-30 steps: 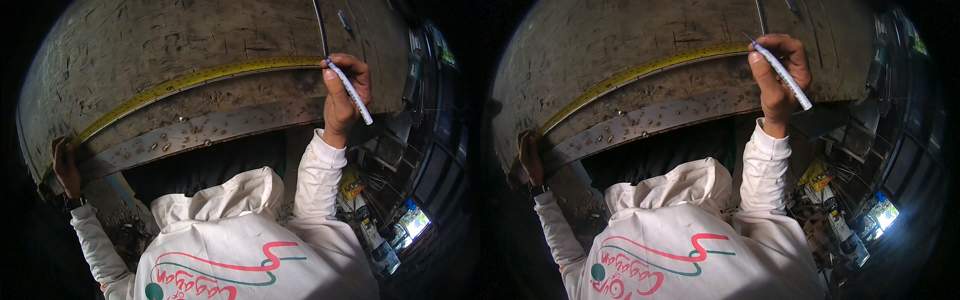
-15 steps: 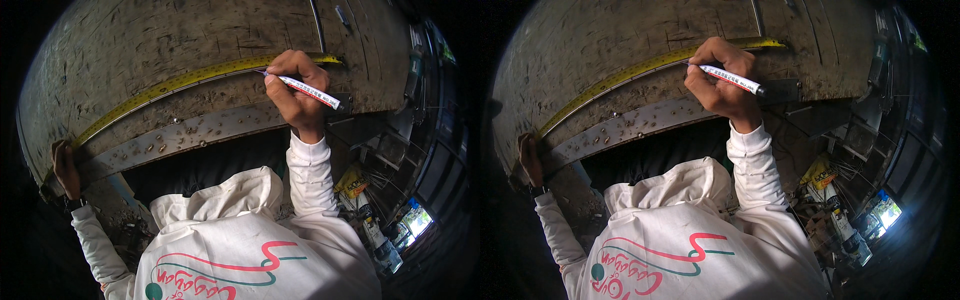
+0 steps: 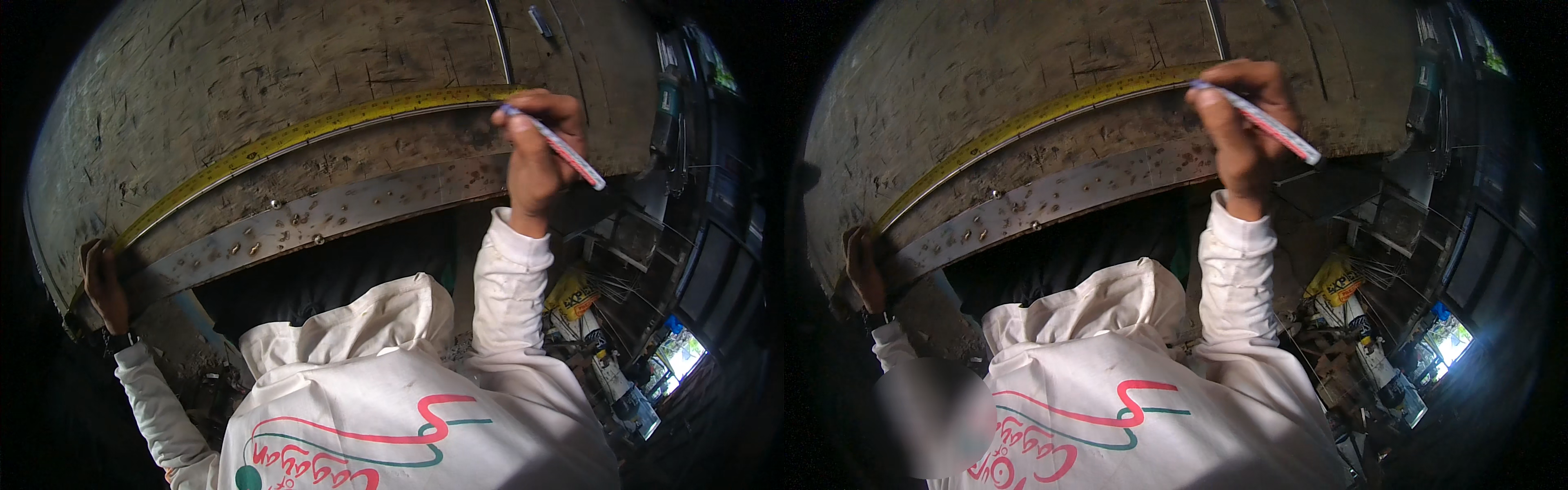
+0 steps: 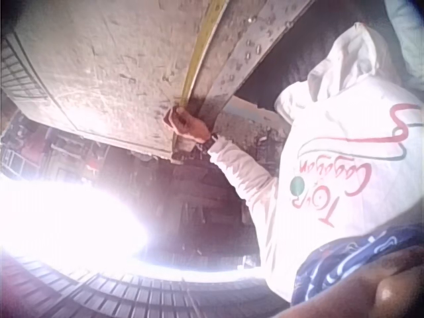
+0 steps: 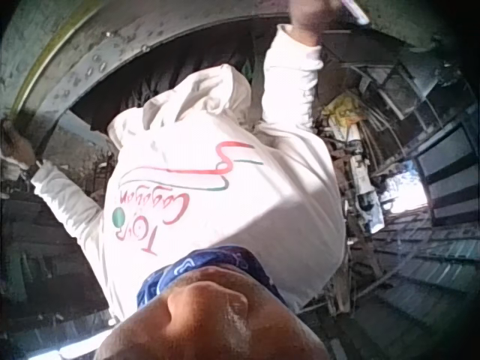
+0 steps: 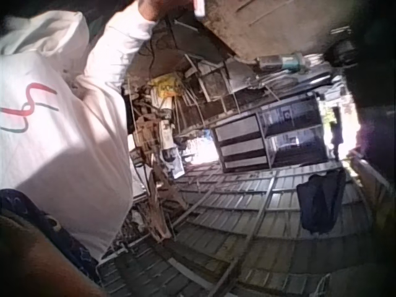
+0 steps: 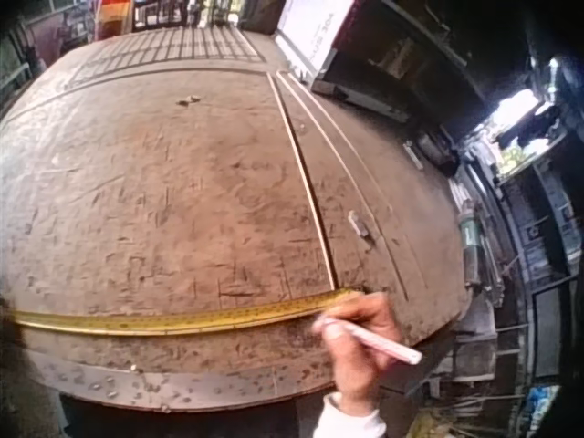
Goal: The person measures a curved metal sheet with a yellow tape measure and marks points along the curve using a white marker. They repeatedly reposition the tape and mark multiple locations on the sheet's surface.
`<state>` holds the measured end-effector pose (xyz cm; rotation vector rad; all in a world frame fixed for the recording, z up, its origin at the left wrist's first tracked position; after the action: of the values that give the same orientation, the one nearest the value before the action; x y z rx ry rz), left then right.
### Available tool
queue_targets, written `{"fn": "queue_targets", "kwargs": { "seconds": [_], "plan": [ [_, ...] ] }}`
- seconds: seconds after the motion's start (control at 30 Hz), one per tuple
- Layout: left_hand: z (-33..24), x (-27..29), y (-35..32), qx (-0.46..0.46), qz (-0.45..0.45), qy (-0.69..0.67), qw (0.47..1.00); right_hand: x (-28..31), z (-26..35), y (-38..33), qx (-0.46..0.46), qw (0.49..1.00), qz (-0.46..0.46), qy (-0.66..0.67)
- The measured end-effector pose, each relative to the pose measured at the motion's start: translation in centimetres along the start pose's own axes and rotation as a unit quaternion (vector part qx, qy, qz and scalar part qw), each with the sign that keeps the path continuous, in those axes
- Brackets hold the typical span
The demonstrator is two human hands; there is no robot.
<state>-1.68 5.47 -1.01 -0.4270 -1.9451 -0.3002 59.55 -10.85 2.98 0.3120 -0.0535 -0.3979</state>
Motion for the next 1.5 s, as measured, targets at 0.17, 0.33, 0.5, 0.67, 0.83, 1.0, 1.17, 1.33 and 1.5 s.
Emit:
{"fn": "queue_targets", "kwargs": {
  "seconds": [0.17, 0.33, 0.5, 0.67, 0.83, 1.0, 1.17, 1.33, 1.5],
  "plan": [
    [0.7, 0.0, -0.3, -0.007, -0.001, 0.016, 1.0, 3.5, 0.8, 0.3, -0.008, 0.999, -0.007, -0.053],
    [1.0, 0.1, 0.1, 0.004, 0.002, -0.008, 1.0, 0.0, -0.7, 0.4, -0.019, 0.996, 0.076, -0.049],
    [0.5, 0.2, 0.2, -0.001, 0.001, 0.022, 1.0, -2.4, -1.3, 0.7, 0.038, 0.982, 0.119, -0.14],
    [-0.1, 0.3, 0.2, -0.01, -0.001, 0.031, 0.999, -2.6, -1.3, 0.7, 0.047, 0.979, 0.119, -0.159],
    [-0.4, 0.4, 0.5, -0.012, 0.003, 0.023, 1.0, -2.6, -1.2, 0.6, 0.046, 0.977, 0.116, -0.172],
    [-0.6, 0.1, 0.3, -0.011, -0.004, 0.02, 1.0, -0.4, -1.5, 0.0, 0.007, 0.996, 0.07, -0.053],
    [-0.5, 0.2, 0.1, -0.001, 0.001, 0.016, 1.0, 5.0, 0.0, -0.1, -0.019, 0.999, -0.004, -0.048],
    [0.1, 0.2, 0.2, -0.01, 0.003, 0.021, 1.0, 4.9, 0.0, 0.1, -0.022, 0.997, 0.014, -0.07],
    [0.3, 0.1, 0.2, 0.004, -0.005, 0.001, 1.0, 1.9, -1.8, 0.4, 0.009, 0.993, 0.086, -0.076]
  ]
}}
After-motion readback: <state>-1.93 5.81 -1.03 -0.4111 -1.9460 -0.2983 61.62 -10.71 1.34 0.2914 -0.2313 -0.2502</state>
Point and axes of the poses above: each hand's wrist, its own y-axis towards the middle knuckle, its own x-axis out of the back of the hand, z = x × y, the point moved 6 cm from there along y, towards the middle knuckle, and after that the axes turned 6 degrees about z, right-handed, at the moved point
